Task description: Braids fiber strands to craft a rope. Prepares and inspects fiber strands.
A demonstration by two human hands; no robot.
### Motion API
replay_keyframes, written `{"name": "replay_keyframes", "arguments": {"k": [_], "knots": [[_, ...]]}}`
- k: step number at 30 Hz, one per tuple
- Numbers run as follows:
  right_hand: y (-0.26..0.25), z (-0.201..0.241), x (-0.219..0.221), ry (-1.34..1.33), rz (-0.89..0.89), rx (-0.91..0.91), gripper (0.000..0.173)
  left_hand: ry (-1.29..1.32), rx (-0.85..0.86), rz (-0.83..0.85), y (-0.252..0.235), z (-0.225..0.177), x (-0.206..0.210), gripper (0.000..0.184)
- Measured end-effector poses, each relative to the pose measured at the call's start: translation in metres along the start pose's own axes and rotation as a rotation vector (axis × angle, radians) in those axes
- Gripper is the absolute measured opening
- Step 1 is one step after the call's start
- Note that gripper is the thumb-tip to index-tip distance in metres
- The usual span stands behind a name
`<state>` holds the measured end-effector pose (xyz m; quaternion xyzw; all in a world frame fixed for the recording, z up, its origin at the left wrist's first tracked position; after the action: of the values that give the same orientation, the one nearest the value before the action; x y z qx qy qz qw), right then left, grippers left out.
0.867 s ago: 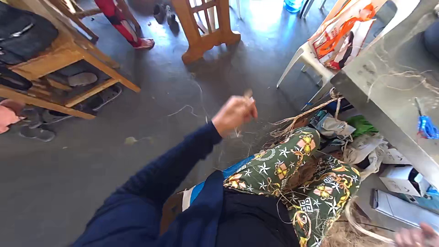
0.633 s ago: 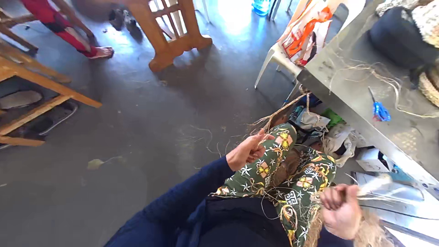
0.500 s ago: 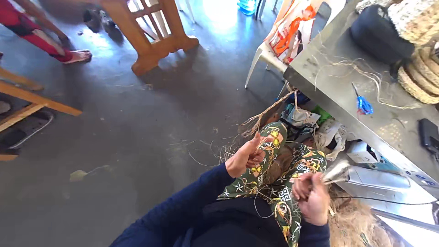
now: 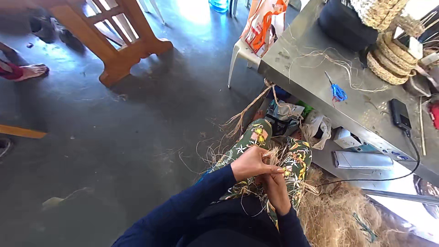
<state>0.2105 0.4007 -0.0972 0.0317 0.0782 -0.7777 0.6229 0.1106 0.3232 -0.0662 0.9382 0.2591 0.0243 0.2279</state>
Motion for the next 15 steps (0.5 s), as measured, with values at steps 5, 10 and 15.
{"name": "replay_keyframes", "arguments": {"k": [5,10,15], "knots": [[-0.002,0.005,-0.001,0.162,0.051,0.052,0.03,-0.102,0.035,-0.029,-0.002,-0.007,0.004,0.017],[-0.008,0.015,-0.01,-0.327,0.204,0.198,0.023,-0.285,0.134,-0.03,0.0,-0.015,0.008,0.021],[-0.009,0.008,-0.005,-0.443,0.081,0.298,0.013,-0.194,0.125,-0.073,-0.003,-0.016,0.007,0.019]]}}
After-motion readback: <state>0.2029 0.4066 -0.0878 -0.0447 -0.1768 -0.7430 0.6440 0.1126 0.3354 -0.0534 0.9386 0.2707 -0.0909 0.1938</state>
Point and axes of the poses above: each hand's wrist, its own y-axis away from the middle knuckle, its own x-axis out of the palm, z = x × y, the point moved 6 cm from there along -y, towards the middle knuckle, and after that the axes turned 12 degrees about -x, right-handed, at the moved point
